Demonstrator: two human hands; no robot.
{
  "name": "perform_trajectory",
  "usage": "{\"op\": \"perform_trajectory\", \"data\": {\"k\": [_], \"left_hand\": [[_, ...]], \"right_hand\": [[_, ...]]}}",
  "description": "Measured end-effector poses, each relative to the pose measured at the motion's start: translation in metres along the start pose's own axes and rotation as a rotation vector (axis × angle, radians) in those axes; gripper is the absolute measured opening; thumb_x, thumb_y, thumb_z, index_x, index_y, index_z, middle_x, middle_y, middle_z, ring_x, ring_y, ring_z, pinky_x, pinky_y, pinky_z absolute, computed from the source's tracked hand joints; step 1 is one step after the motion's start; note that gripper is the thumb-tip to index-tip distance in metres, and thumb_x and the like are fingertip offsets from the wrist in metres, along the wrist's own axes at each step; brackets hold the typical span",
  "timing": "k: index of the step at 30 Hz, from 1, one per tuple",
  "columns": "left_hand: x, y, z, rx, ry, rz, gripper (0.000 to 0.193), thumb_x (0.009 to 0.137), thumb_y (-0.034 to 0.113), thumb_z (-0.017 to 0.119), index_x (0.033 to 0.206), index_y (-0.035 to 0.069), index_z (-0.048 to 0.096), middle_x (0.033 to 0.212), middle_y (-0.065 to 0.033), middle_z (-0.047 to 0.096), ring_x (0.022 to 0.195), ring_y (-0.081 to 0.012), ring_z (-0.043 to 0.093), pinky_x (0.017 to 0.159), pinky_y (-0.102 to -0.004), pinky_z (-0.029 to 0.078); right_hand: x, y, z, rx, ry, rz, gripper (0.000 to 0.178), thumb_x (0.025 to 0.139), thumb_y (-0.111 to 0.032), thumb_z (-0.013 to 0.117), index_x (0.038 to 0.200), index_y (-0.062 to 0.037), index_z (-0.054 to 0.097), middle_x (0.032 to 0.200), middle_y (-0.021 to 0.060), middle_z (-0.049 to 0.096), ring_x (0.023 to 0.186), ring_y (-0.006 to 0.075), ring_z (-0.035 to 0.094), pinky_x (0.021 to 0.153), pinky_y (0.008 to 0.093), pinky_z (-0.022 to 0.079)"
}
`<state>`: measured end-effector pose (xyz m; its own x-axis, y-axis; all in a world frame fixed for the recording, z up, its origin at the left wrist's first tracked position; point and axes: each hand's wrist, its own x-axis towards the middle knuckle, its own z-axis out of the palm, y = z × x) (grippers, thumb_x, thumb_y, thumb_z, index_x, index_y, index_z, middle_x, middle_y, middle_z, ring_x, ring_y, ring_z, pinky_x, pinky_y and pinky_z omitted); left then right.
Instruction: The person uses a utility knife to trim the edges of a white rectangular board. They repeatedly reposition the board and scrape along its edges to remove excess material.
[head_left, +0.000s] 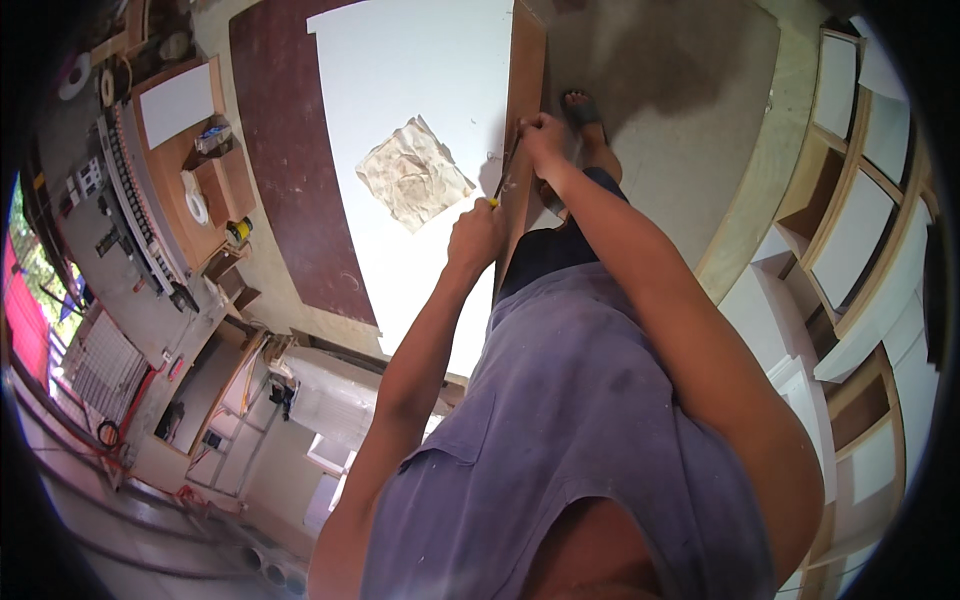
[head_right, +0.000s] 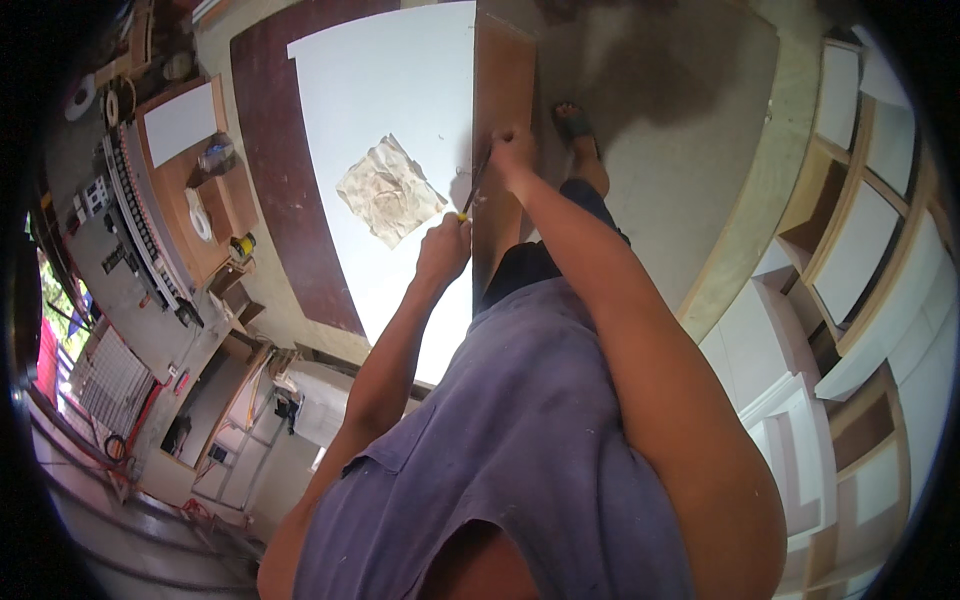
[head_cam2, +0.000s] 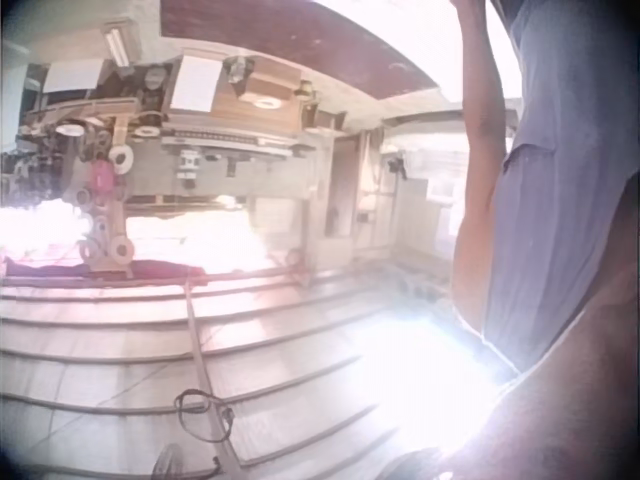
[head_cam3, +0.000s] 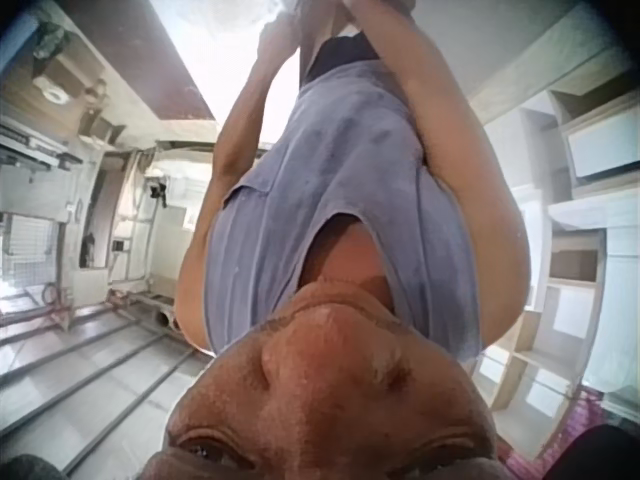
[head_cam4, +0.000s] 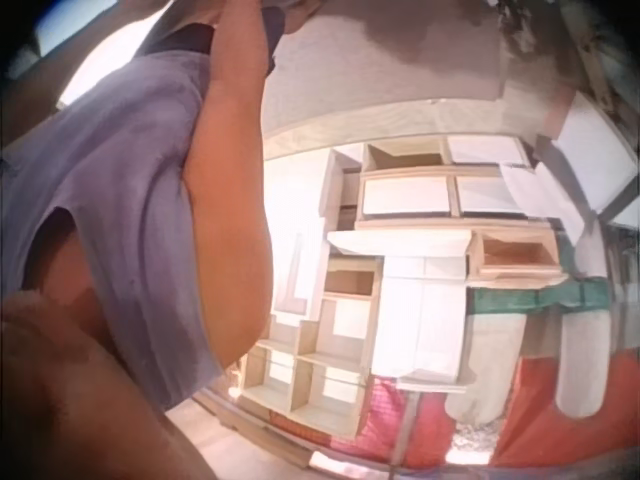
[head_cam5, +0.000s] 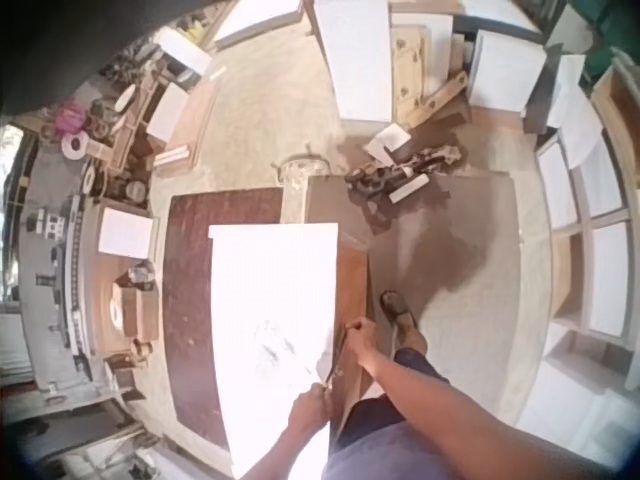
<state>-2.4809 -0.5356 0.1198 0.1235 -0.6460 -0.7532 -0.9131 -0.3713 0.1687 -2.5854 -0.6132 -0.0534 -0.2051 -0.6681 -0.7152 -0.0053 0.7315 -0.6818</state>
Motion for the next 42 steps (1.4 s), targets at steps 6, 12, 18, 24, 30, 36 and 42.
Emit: {"op": "perform_trajectory", "data": {"k": [6, 12, 18, 24, 30, 36, 42], "left_hand": [[-0.025, -0.017, 0.01, -0.045, -0.04, -0.01, 0.031, 0.096, 0.027, 0.049, 0.101, -0.003, 0.057, 0.084, -0.0297, 0.066, 0.082, -0.0473, 0.066, 0.075, -0.0546, 0.052], [-0.017, -0.025, 0.031, 0.003, 0.023, 0.042, 0.034, 0.095, 0.03, 0.049, 0.101, -0.003, 0.057, 0.085, -0.0304, 0.066, 0.083, -0.0476, 0.066, 0.077, -0.054, 0.052], [-0.016, -0.039, 0.04, -0.08, 0.133, 0.167, 0.038, 0.094, 0.033, 0.052, 0.094, -0.005, 0.06, 0.083, -0.0316, 0.066, 0.082, -0.048, 0.065, 0.077, -0.0533, 0.052], [-0.056, -0.047, 0.032, -0.11, 0.011, 0.027, 0.036, 0.096, 0.031, 0.049, 0.097, -0.004, 0.057, 0.083, -0.0317, 0.065, 0.082, -0.0492, 0.065, 0.076, -0.0548, 0.052], [-0.042, -0.05, 0.058, -0.03, 0.001, 0.032, 0.035, 0.097, 0.032, 0.048, 0.099, -0.003, 0.055, 0.083, -0.0314, 0.066, 0.083, -0.0491, 0.065, 0.075, -0.0547, 0.052], [-0.085, -0.06, 0.046, -0.023, -0.027, -0.028, 0.03, 0.096, 0.028, 0.051, 0.098, -0.002, 0.055, 0.082, -0.0303, 0.066, 0.08, -0.0473, 0.066, 0.073, -0.0553, 0.052], [-0.063, -0.06, 0.073, -0.016, -0.009, -0.008, 0.032, 0.095, 0.029, 0.051, 0.099, -0.002, 0.057, 0.084, -0.0297, 0.067, 0.082, -0.0474, 0.066, 0.075, -0.0546, 0.052]], "right_hand": [[-0.019, 0.057, 0.007, 0.055, -0.023, 0.039, 0.02, 0.081, -0.019, 0.072, 0.085, 0.0008, 0.069, 0.083, 0.0156, 0.071, 0.078, 0.0244, 0.068, 0.071, 0.0367, 0.051], [-0.001, 0.065, 0.0, 0.048, -0.047, -0.041, 0.015, 0.086, -0.014, 0.07, 0.086, 0.0007, 0.066, 0.08, 0.0064, 0.068, 0.069, 0.0128, 0.059, 0.064, 0.0308, 0.047], [-0.011, 0.047, 0.01, -0.081, 0.043, -0.007, 0.015, 0.087, -0.014, 0.069, 0.089, 0.0004, 0.067, 0.081, 0.0059, 0.068, 0.071, 0.0139, 0.059, 0.066, 0.0318, 0.047], [-0.05, 0.041, 0.002, -0.109, 0.001, -0.202, 0.015, 0.087, -0.013, 0.068, 0.085, 0.0009, 0.065, 0.074, 0.0055, 0.066, 0.068, 0.0122, 0.057, 0.063, 0.0316, 0.046], [-0.024, 0.094, 0.013, -0.086, 0.04, -0.076, 0.016, 0.088, -0.013, 0.068, 0.081, 0.0009, 0.063, 0.073, 0.0055, 0.065, 0.066, 0.0109, 0.056, 0.062, 0.0316, 0.045], [-0.095, 0.056, -0.003, -0.044, -0.062, -0.017, 0.016, 0.086, -0.015, 0.069, 0.085, 0.0008, 0.065, 0.075, 0.0088, 0.067, 0.065, 0.0154, 0.06, 0.061, 0.0332, 0.047], [-0.057, 0.103, 0.013, -0.188, 0.061, 0.05, 0.019, 0.085, -0.017, 0.069, 0.088, 0.0014, 0.067, 0.076, 0.0123, 0.068, 0.066, 0.0185, 0.062, 0.062, 0.0331, 0.048]]}}
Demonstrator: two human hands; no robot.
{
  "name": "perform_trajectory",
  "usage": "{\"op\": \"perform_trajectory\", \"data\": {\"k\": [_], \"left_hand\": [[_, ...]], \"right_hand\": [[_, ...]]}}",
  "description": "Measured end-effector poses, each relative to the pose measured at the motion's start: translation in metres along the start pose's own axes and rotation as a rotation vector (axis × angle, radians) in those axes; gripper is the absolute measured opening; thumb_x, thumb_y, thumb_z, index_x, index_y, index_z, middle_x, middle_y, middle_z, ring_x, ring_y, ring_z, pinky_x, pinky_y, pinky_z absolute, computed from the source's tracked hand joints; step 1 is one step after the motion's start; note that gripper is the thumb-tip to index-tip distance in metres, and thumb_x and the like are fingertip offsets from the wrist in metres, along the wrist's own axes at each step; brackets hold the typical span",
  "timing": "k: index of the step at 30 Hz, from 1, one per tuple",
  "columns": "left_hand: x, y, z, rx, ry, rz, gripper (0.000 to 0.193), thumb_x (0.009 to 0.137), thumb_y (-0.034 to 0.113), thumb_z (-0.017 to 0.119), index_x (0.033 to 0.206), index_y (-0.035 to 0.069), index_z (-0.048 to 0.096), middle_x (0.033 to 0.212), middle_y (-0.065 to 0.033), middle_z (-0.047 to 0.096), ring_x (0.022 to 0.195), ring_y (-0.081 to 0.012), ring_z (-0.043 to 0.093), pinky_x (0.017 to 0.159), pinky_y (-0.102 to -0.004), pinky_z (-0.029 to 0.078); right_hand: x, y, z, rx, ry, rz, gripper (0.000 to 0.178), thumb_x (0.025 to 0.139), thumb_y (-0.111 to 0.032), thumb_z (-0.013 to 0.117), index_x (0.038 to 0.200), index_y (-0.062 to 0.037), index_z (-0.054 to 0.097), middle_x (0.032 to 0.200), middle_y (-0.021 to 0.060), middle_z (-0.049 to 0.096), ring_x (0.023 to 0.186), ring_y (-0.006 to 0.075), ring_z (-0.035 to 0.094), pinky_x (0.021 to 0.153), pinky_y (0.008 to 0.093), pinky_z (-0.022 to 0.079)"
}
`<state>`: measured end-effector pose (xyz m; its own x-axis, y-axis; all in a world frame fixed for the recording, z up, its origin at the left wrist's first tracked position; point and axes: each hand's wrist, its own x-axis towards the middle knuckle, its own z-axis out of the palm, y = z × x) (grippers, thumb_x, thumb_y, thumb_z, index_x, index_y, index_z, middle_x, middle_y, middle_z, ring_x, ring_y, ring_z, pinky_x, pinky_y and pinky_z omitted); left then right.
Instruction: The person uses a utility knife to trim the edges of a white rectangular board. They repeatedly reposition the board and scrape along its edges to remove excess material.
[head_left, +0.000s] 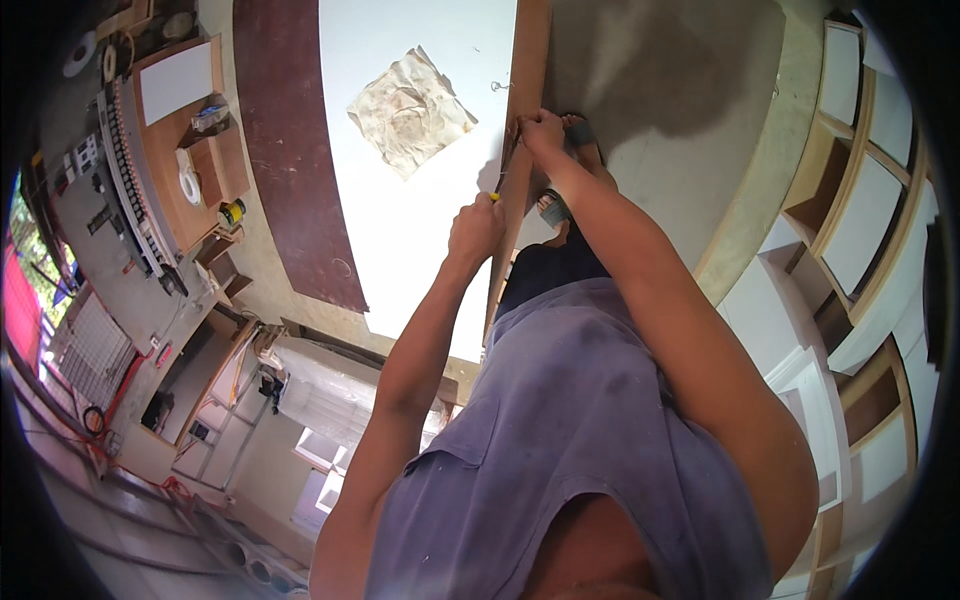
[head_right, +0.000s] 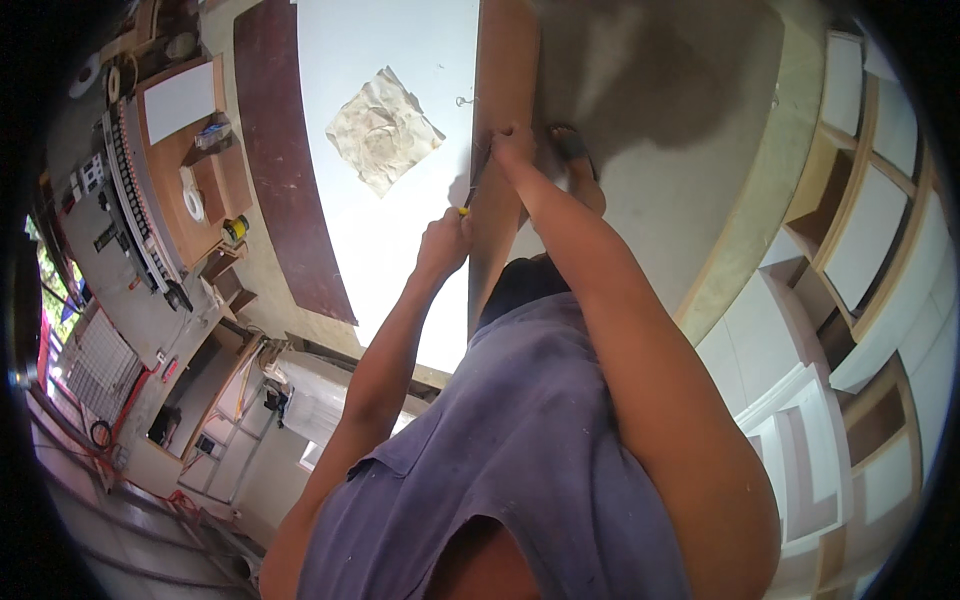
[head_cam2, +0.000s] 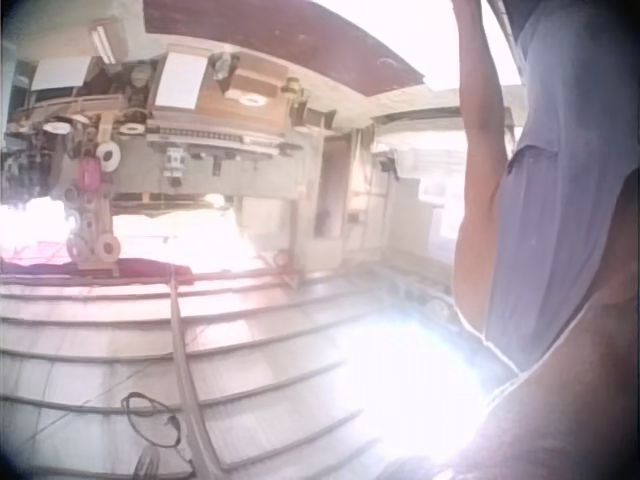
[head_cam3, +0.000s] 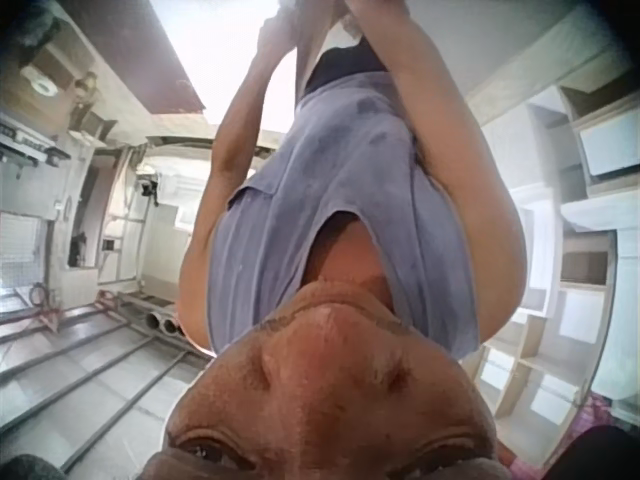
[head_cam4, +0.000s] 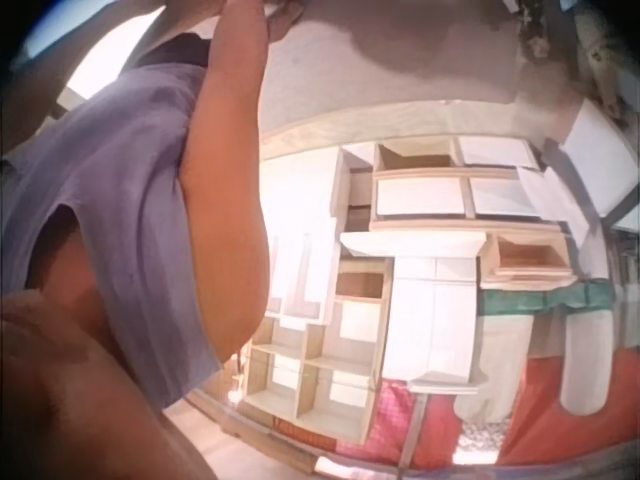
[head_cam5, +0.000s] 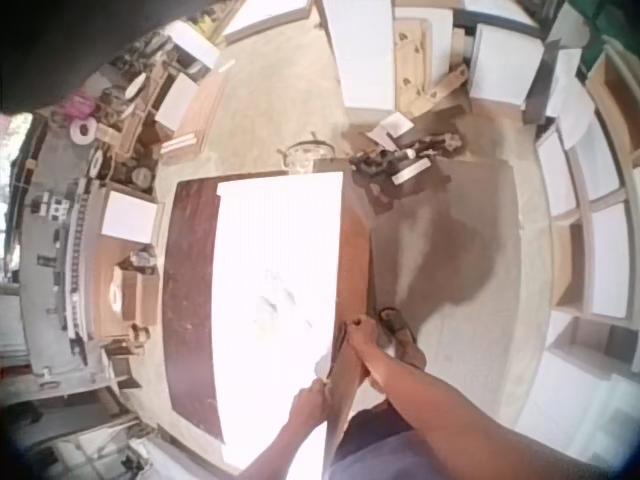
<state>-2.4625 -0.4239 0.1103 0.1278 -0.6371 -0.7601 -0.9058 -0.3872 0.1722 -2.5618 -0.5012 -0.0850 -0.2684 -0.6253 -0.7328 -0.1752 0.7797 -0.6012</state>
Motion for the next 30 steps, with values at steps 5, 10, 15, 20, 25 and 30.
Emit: {"op": "perform_trajectory", "data": {"k": [5, 10, 15, 20, 25, 30], "left_hand": [[-0.034, -0.013, -0.008, -0.044, 0.014, -0.004, 0.034, 0.096, 0.03, 0.049, 0.099, -0.003, 0.056, 0.083, -0.0287, 0.067, 0.08, -0.0467, 0.066, 0.074, -0.0544, 0.052], [-0.017, -0.021, 0.024, 0.014, -0.003, 0.031, 0.033, 0.096, 0.03, 0.049, 0.098, -0.003, 0.056, 0.082, -0.0303, 0.066, 0.079, -0.0469, 0.066, 0.073, -0.0539, 0.053], [-0.055, -0.032, 0.011, -0.019, -0.042, -0.057, 0.034, 0.097, 0.03, 0.047, 0.101, -0.002, 0.057, 0.082, -0.0298, 0.066, 0.08, -0.0469, 0.066, 0.075, -0.0536, 0.053], [-0.046, -0.042, 0.042, -0.006, -0.024, -0.023, 0.034, 0.097, 0.031, 0.047, 0.101, -0.002, 0.057, 0.082, -0.0289, 0.067, 0.081, -0.047, 0.066, 0.075, -0.0539, 0.052], [-0.063, -0.053, 0.039, -0.041, 0.003, 0.001, 0.033, 0.097, 0.03, 0.049, 0.1, -0.002, 0.056, 0.081, -0.0285, 0.067, 0.08, -0.0462, 0.066, 0.072, -0.0545, 0.052], [-0.085, -0.064, 0.051, -0.043, -0.025, -0.044, 0.032, 0.097, 0.03, 0.049, 0.1, -0.002, 0.056, 0.081, -0.0287, 0.066, 0.081, -0.0465, 0.066, 0.072, -0.0543, 0.052]], "right_hand": [[-0.042, 0.009, -0.007, 0.112, -0.093, -0.075, 0.017, 0.085, -0.016, 0.068, 0.087, 0.0015, 0.068, 0.076, 0.0102, 0.069, 0.068, 0.0159, 0.062, 0.064, 0.0334, 0.049], [-0.021, 0.048, 0.01, 0.078, -0.006, -0.079, 0.014, 0.086, -0.013, 0.067, 0.086, 0.0012, 0.067, 0.077, 0.0091, 0.068, 0.07, 0.0131, 0.061, 0.063, 0.0321, 0.048], [-0.056, 0.035, 0.007, 0.041, -0.047, -0.148, 0.015, 0.086, -0.014, 0.068, 0.085, 0.0007, 0.067, 0.077, 0.0093, 0.068, 0.069, 0.0128, 0.061, 0.061, 0.0315, 0.046], [-0.051, 0.077, 0.017, 0.094, -0.075, -0.045, 0.023, 0.084, -0.022, 0.066, 0.091, -0.0002, 0.067, 0.089, 0.0201, 0.069, 0.086, 0.0357, 0.067, 0.077, 0.0425, 0.051], [-0.061, 0.074, 0.022, 0.071, 0.028, -0.132, 0.015, 0.087, -0.013, 0.068, 0.082, 0.0005, 0.066, 0.073, 0.0089, 0.066, 0.065, 0.0154, 0.059, 0.061, 0.0328, 0.046], [-0.101, 0.09, 0.014, 0.151, -0.048, -0.168, 0.017, 0.086, -0.015, 0.068, 0.081, 0.0006, 0.067, 0.073, 0.01, 0.067, 0.067, 0.0164, 0.061, 0.062, 0.0336, 0.046]]}}
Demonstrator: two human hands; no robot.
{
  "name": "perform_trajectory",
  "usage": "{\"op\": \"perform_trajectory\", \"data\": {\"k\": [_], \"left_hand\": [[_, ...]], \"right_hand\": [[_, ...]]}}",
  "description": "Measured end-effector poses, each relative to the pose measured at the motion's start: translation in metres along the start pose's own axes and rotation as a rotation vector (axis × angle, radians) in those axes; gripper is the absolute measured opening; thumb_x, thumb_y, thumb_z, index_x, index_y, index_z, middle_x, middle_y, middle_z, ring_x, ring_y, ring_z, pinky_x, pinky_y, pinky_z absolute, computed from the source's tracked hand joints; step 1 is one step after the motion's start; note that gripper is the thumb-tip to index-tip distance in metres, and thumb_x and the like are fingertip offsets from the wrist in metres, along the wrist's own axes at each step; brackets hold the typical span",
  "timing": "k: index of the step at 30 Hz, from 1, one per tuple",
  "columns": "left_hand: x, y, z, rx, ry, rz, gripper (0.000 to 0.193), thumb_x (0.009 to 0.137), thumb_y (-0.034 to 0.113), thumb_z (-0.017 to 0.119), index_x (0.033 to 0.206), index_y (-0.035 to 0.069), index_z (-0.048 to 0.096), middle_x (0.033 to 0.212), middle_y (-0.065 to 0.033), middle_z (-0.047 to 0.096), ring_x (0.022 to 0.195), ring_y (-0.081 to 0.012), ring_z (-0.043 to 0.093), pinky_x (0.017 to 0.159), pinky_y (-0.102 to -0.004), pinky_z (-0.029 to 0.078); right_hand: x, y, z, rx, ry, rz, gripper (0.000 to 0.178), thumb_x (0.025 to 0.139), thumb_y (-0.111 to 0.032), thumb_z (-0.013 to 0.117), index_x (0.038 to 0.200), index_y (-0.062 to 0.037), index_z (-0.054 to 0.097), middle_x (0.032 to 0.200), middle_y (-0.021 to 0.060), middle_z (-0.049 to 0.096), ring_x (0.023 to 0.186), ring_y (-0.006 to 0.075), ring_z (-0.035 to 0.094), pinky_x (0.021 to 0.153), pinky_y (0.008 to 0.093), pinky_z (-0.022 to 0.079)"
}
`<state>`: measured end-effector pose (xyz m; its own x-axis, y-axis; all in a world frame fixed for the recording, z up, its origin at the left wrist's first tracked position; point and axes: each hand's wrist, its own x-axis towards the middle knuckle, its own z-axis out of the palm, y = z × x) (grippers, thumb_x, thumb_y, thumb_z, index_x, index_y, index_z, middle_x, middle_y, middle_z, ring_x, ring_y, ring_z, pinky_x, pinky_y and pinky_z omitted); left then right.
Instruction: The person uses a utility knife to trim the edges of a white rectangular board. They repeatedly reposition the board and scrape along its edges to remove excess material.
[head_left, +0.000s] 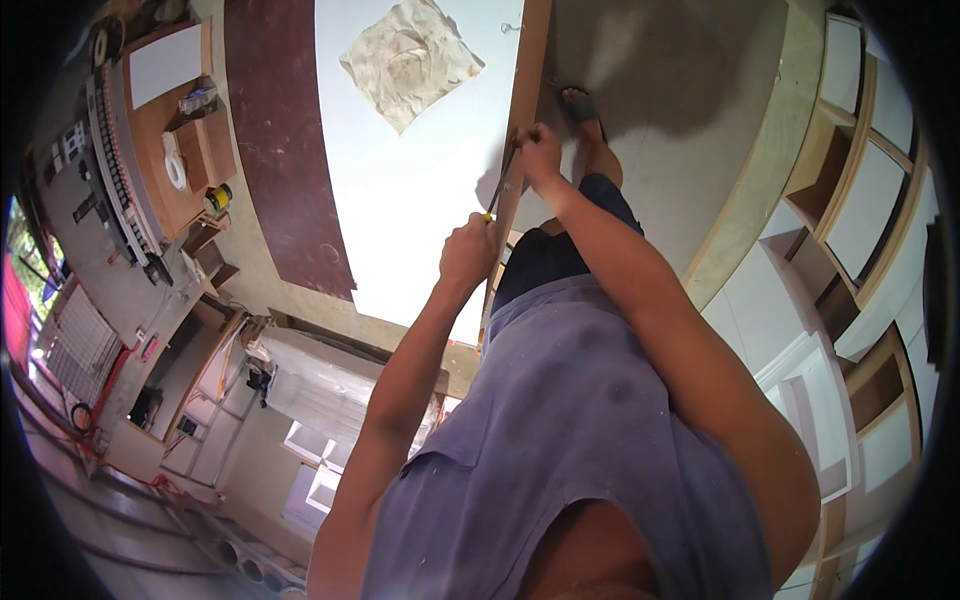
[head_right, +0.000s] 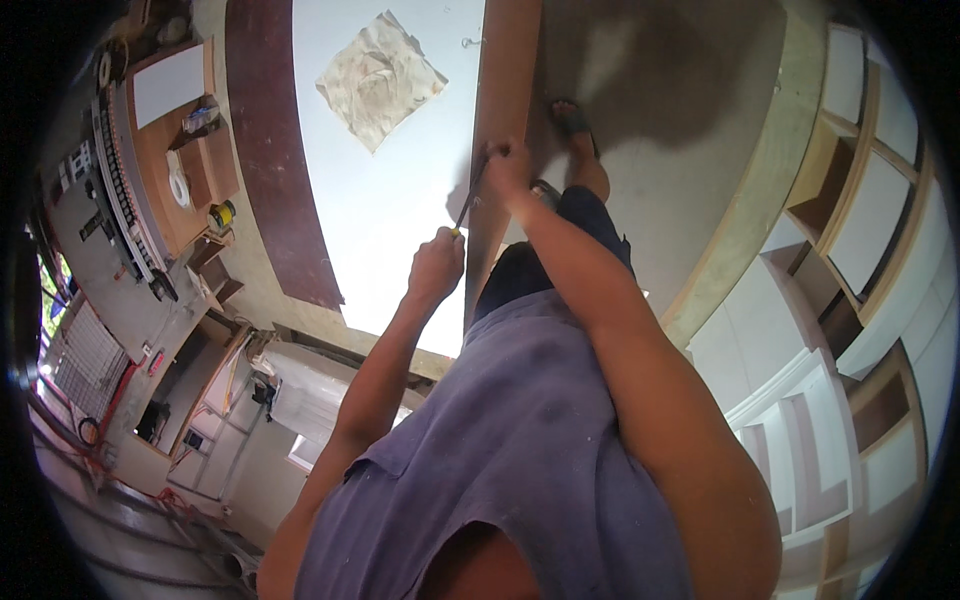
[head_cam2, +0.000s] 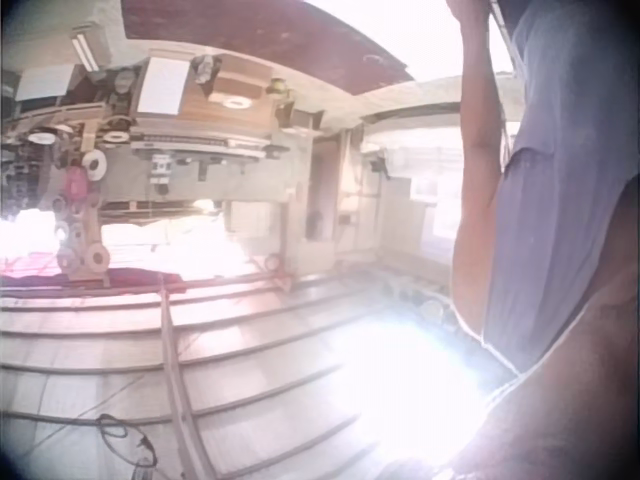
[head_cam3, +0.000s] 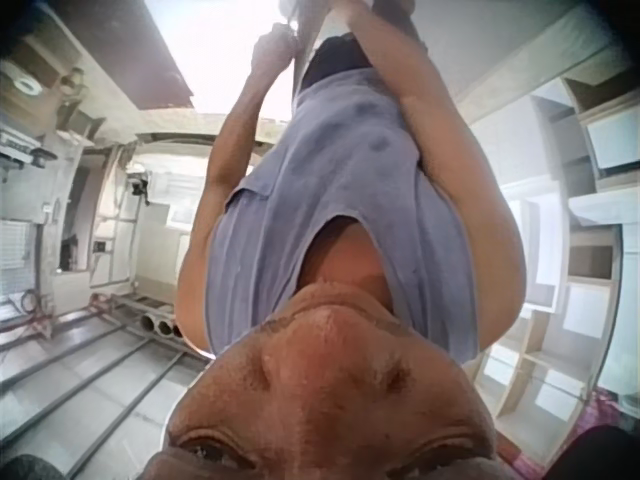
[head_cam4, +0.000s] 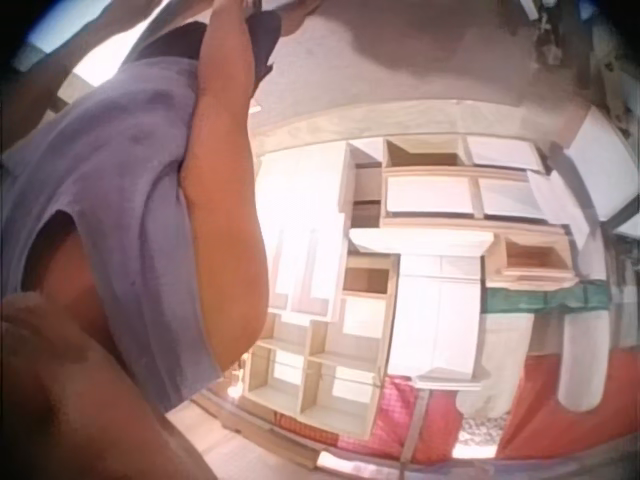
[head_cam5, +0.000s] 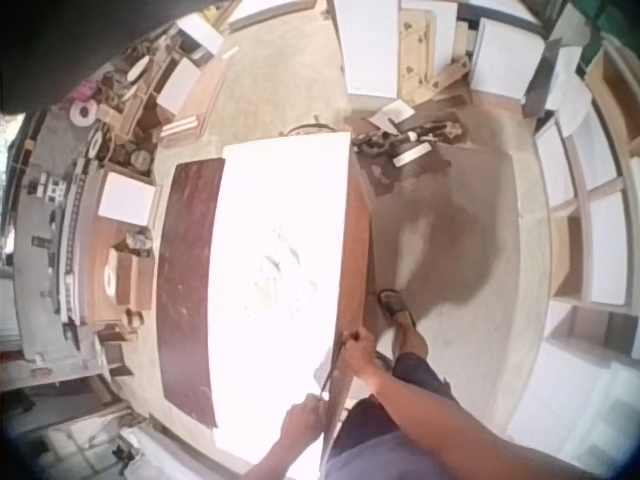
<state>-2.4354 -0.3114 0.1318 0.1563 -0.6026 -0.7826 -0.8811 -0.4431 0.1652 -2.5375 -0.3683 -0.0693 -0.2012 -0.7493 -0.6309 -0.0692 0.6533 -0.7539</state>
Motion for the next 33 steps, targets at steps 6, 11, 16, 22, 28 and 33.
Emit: {"op": "perform_trajectory", "data": {"k": [6, 11, 16, 22, 28, 33], "left_hand": [[0.016, -0.008, 0.025, -0.002, 0.035, 0.019, 0.034, 0.096, 0.031, 0.048, 0.102, -0.002, 0.057, 0.085, -0.031, 0.066, 0.084, -0.0485, 0.065, 0.078, -0.0551, 0.051], [0.004, -0.018, 0.024, -0.043, 0.092, 0.082, 0.039, 0.096, 0.032, 0.047, 0.1, -0.005, 0.058, 0.086, -0.0318, 0.066, 0.085, -0.0495, 0.065, 0.079, -0.0553, 0.051], [-0.03, -0.031, 0.012, 0.019, 0.082, 0.091, 0.033, 0.096, 0.03, 0.049, 0.095, -0.002, 0.056, 0.078, -0.0303, 0.065, 0.075, -0.0482, 0.065, 0.071, -0.0556, 0.052], [-0.002, -0.031, 0.052, 0.036, 0.049, 0.085, 0.032, 0.096, 0.03, 0.049, 0.098, -0.001, 0.055, 0.08, -0.0302, 0.066, 0.08, -0.0484, 0.065, 0.074, -0.056, 0.051], [-0.051, -0.043, 0.035, 0.009, -0.025, -0.017, 0.029, 0.097, 0.026, 0.049, 0.098, -0.002, 0.055, 0.081, -0.0291, 0.066, 0.08, -0.0487, 0.064, 0.073, -0.0551, 0.05], [-0.034, -0.049, 0.063, 0.026, 0.043, 0.064, 0.03, 0.098, 0.026, 0.049, 0.097, -0.003, 0.055, 0.082, -0.0292, 0.065, 0.08, -0.0493, 0.063, 0.073, -0.0547, 0.05]], "right_hand": [[0.033, 0.024, 0.008, -0.213, 0.044, 0.043, 0.016, 0.085, -0.015, 0.069, 0.087, 0.0004, 0.069, 0.082, 0.0117, 0.07, 0.076, 0.018, 0.064, 0.069, 0.034, 0.049], [0.021, 0.007, 0.015, -0.244, 0.092, 0.032, 0.017, 0.084, -0.017, 0.07, 0.09, -0.0005, 0.069, 0.084, 0.0106, 0.071, 0.079, 0.0173, 0.065, 0.072, 0.034, 0.049], [-0.025, -0.006, -0.001, -0.121, 0.003, -0.027, 0.02, 0.087, -0.021, 0.069, 0.084, -0.001, 0.066, 0.08, 0.0087, 0.069, 0.074, 0.0158, 0.062, 0.07, 0.0334, 0.048], [-0.01, 0.028, -0.001, -0.159, 0.051, 0.129, 0.021, 0.086, -0.02, 0.069, 0.086, 0.0, 0.066, 0.08, 0.0103, 0.069, 0.073, 0.018, 0.063, 0.07, 0.0343, 0.048], [-0.063, 0.004, 0.001, -0.163, 0.02, 0.067, 0.021, 0.086, -0.02, 0.069, 0.088, 0.0006, 0.066, 0.081, 0.0133, 0.069, 0.075, 0.0233, 0.066, 0.071, 0.0361, 0.049], [-0.048, 0.051, 0.013, -0.116, 0.093, 0.097, 0.021, 0.087, -0.02, 0.068, 0.089, 0.0002, 0.067, 0.082, 0.0134, 0.069, 0.076, 0.0244, 0.066, 0.071, 0.0373, 0.049]]}}
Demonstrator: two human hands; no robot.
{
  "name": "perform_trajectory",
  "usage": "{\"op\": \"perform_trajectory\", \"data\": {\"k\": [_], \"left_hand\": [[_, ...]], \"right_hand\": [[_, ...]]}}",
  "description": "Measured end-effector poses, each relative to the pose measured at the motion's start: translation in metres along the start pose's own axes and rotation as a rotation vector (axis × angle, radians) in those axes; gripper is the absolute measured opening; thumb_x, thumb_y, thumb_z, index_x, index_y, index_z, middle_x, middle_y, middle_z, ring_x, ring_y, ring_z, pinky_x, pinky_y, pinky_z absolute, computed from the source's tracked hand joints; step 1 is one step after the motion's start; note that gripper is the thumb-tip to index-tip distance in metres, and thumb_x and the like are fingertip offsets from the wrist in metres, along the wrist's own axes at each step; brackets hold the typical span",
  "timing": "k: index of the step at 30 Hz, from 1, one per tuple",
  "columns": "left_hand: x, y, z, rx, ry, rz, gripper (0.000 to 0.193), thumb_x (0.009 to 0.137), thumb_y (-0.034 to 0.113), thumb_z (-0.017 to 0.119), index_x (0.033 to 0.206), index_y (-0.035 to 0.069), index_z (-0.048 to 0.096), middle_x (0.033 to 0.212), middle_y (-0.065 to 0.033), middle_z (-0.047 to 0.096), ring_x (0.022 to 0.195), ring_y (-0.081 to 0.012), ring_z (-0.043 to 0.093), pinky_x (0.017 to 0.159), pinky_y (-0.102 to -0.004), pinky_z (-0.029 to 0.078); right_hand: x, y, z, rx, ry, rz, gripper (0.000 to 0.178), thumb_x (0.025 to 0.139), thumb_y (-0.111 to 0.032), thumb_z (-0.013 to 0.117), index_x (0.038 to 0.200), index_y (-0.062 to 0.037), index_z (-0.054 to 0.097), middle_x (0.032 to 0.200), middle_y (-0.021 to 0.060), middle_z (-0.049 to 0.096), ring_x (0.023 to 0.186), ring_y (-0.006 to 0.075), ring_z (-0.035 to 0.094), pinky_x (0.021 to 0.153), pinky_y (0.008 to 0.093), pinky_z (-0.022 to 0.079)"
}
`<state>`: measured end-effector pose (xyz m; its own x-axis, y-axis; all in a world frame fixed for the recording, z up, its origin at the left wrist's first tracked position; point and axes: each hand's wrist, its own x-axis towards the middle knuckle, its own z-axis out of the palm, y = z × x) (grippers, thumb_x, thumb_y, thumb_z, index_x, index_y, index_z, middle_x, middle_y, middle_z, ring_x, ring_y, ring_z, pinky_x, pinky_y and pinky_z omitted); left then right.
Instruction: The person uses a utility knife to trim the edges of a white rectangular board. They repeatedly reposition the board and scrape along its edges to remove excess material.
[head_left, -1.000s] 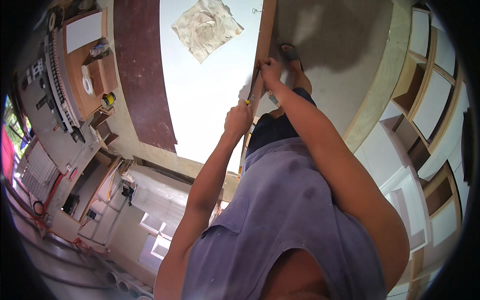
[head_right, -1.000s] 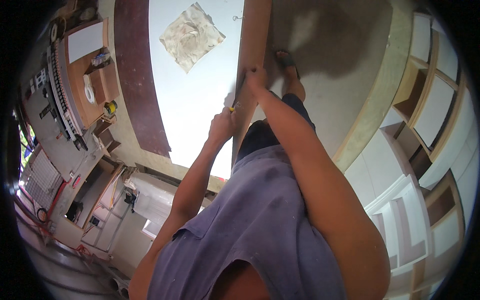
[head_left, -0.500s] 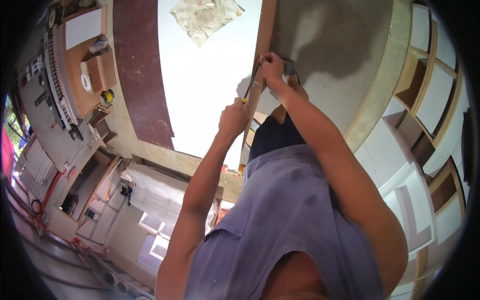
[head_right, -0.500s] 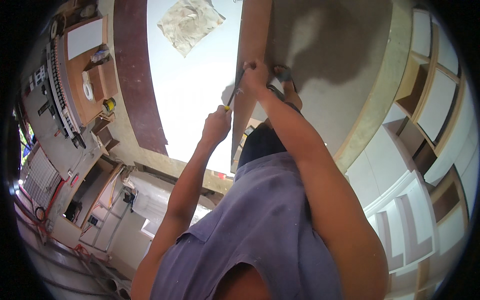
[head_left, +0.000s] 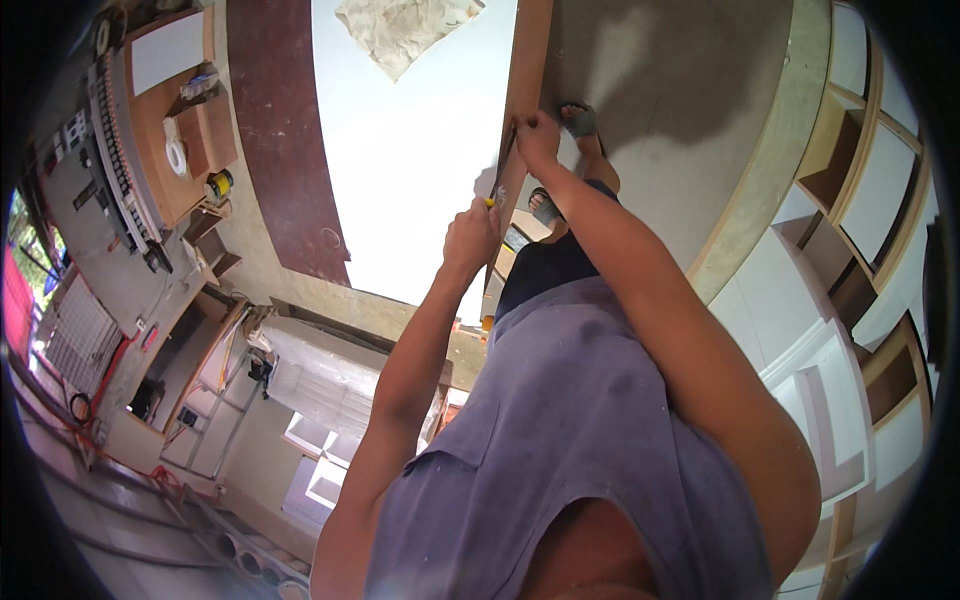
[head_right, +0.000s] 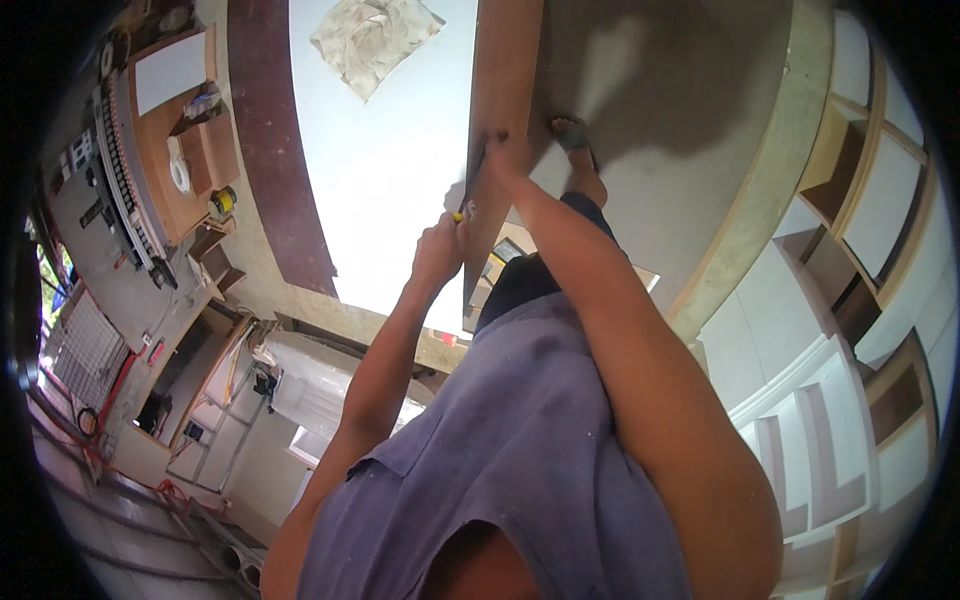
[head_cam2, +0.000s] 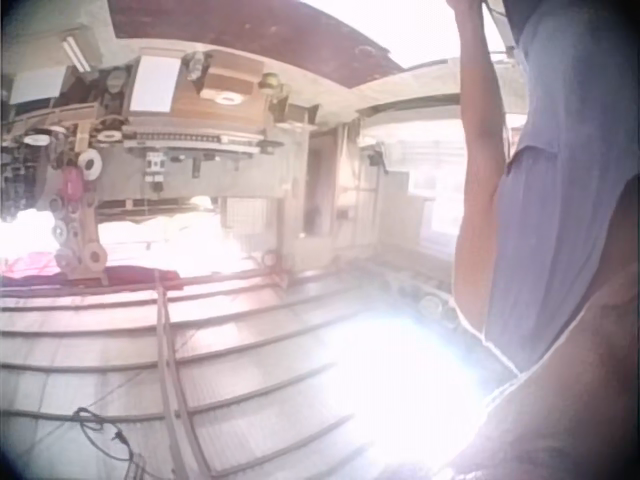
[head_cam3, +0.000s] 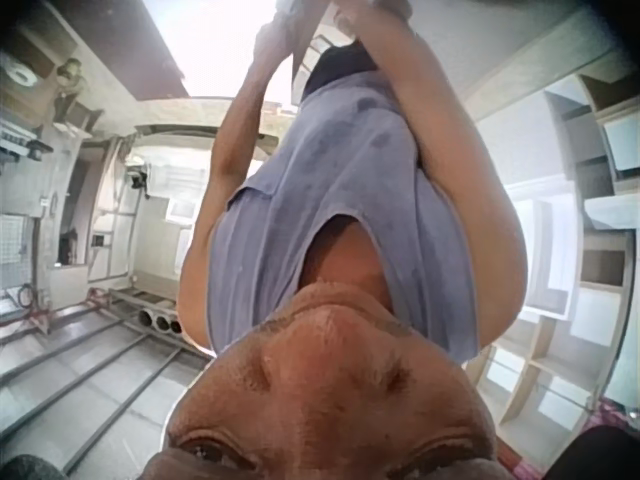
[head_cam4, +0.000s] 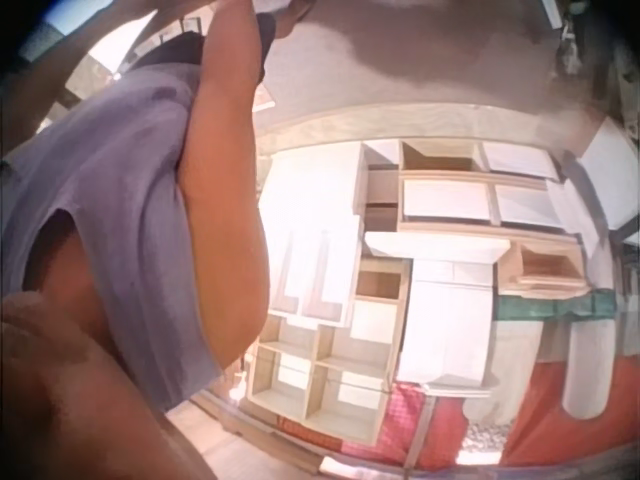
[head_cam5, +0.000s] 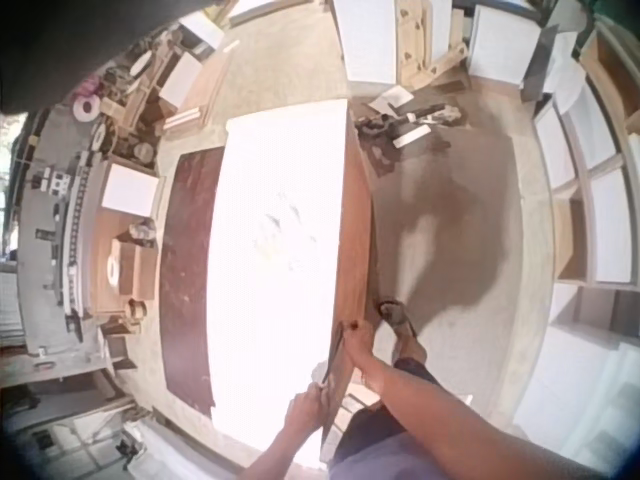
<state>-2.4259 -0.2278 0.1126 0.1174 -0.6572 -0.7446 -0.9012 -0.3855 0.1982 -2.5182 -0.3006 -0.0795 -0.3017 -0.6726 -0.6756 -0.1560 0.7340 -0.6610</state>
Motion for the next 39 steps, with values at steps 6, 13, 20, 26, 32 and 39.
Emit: {"op": "perform_trajectory", "data": {"k": [6, 13, 20, 26, 32, 39], "left_hand": [[-0.033, -0.016, -0.011, -0.036, -0.022, -0.021, 0.032, 0.097, 0.029, 0.049, 0.1, -0.002, 0.058, 0.08, -0.0288, 0.066, 0.078, -0.0471, 0.066, 0.072, -0.0542, 0.052], [-0.02, -0.026, 0.024, 0.016, -0.023, -0.014, 0.032, 0.096, 0.029, 0.049, 0.098, -0.002, 0.057, 0.081, -0.0293, 0.066, 0.08, -0.0475, 0.065, 0.074, -0.054, 0.052], [-0.052, -0.042, 0.024, -0.063, -0.039, -0.024, 0.031, 0.098, 0.027, 0.049, 0.097, -0.003, 0.056, 0.08, -0.03, 0.065, 0.08, -0.0479, 0.064, 0.072, -0.0554, 0.051], [-0.041, -0.05, 0.039, -0.001, -0.022, 0.047, 0.031, 0.097, 0.028, 0.049, 0.095, -0.002, 0.058, 0.081, -0.0287, 0.067, 0.079, -0.0462, 0.066, 0.073, -0.0544, 0.052], [-0.075, -0.065, 0.05, -0.052, -0.036, -0.025, 0.035, 0.097, 0.03, 0.047, 0.096, -0.003, 0.057, 0.081, -0.0292, 0.066, 0.081, -0.0471, 0.065, 0.074, -0.0545, 0.051], [-0.083, -0.081, 0.058, -0.03, -0.044, 0.002, 0.033, 0.097, 0.029, 0.048, 0.097, -0.002, 0.056, 0.082, -0.0301, 0.066, 0.081, -0.048, 0.065, 0.075, -0.0548, 0.051]], "right_hand": [[-0.04, -0.023, -0.019, -0.041, -0.053, 0.0, 0.02, 0.086, -0.02, 0.069, 0.087, -0.0008, 0.068, 0.081, 0.0127, 0.07, 0.074, 0.024, 0.066, 0.071, 0.037, 0.049], [-0.026, 0.019, -0.003, -0.016, 0.005, 0.028, 0.019, 0.085, -0.02, 0.07, 0.086, -0.001, 0.068, 0.081, 0.0115, 0.07, 0.076, 0.023, 0.066, 0.071, 0.0361, 0.049], [-0.06, 0.016, -0.011, -0.016, -0.064, -0.008, 0.02, 0.086, -0.02, 0.07, 0.086, -0.0003, 0.068, 0.081, 0.0115, 0.07, 0.073, 0.0211, 0.066, 0.069, 0.0362, 0.05], [-0.052, 0.043, -0.009, 0.022, -0.082, 0.047, 0.019, 0.084, -0.019, 0.068, 0.089, -0.0005, 0.069, 0.084, 0.0155, 0.07, 0.079, 0.0275, 0.068, 0.071, 0.0387, 0.051], [-0.087, 0.048, -0.006, -0.061, -0.079, -0.003, 0.018, 0.087, -0.02, 0.067, 0.089, -0.0015, 0.068, 0.083, 0.0107, 0.07, 0.075, 0.0221, 0.067, 0.068, 0.0357, 0.05], [-0.091, 0.081, -0.001, -0.094, -0.073, -0.007, 0.019, 0.087, -0.021, 0.068, 0.089, -0.0019, 0.068, 0.082, 0.0108, 0.07, 0.074, 0.0213, 0.067, 0.068, 0.0349, 0.05]]}}
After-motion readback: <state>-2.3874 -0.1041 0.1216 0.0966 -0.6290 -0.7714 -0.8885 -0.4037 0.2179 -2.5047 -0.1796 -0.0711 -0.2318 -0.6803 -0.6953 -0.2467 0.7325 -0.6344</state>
